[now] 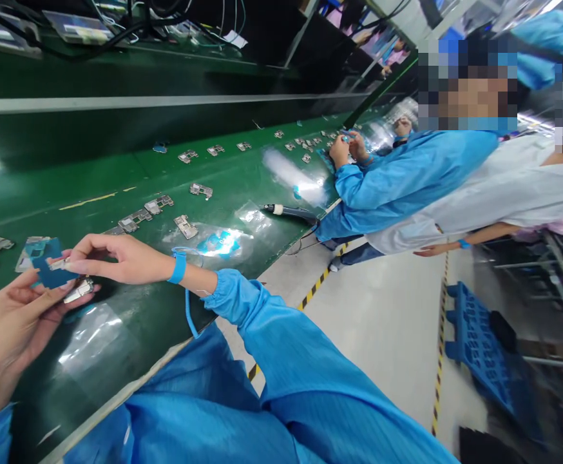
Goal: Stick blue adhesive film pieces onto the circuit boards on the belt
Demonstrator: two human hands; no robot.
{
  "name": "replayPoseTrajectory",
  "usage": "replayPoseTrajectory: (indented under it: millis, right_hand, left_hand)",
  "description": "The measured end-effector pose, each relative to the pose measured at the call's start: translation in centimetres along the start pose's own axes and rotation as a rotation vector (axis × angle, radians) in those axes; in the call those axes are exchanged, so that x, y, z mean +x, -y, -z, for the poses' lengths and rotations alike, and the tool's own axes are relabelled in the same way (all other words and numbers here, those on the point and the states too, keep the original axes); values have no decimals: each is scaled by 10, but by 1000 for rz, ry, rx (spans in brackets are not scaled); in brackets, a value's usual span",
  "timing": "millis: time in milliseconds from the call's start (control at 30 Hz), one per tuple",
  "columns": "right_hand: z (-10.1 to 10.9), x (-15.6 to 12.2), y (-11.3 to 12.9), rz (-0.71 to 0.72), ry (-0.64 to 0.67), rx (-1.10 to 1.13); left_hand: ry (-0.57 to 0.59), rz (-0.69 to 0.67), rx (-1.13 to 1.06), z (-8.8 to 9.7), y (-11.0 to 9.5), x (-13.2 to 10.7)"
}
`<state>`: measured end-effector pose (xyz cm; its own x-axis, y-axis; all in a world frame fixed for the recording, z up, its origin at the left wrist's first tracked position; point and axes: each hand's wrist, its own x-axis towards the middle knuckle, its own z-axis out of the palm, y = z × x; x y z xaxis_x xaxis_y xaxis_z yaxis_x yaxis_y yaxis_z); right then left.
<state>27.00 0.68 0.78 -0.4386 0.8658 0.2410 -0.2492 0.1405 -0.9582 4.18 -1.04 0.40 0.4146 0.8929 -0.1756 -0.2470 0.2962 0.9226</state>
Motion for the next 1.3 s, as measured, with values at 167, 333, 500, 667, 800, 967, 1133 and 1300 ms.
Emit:
replayPoseTrajectory:
  millis: [167, 333, 500, 667, 800, 967, 1133, 1300]
  right_hand:
    - [-1, 1, -4, 4, -134, 62]
    - [-6, 0, 3, -38, -230, -12]
    - [-11, -6, 6, -185, -136, -93]
    - [-16, -11, 4, -251, -92, -223]
    - [-18, -13, 4, -247, -104, -251]
    - [-18, -15, 2, -232, -136, -230]
    - [-20, -16, -1, -201, -176, -231]
    - [-21, -15, 0, -207, -205, -224]
  left_hand:
    - [-228, -16, 50, -17, -10, -5]
    - [-182, 40, 6, -19, -15, -5]
    - [-198, 13, -104, -18, -16, -1]
    - [-164, -9, -49, -16, -16, 0]
    - [-138, 0, -39, -13, -12, -1]
    - [-129, -1, -26, -11, -9, 0]
    - [-103, 7, -21, -11, -10, 1]
    - [-74, -18, -32, -13, -15, -1]
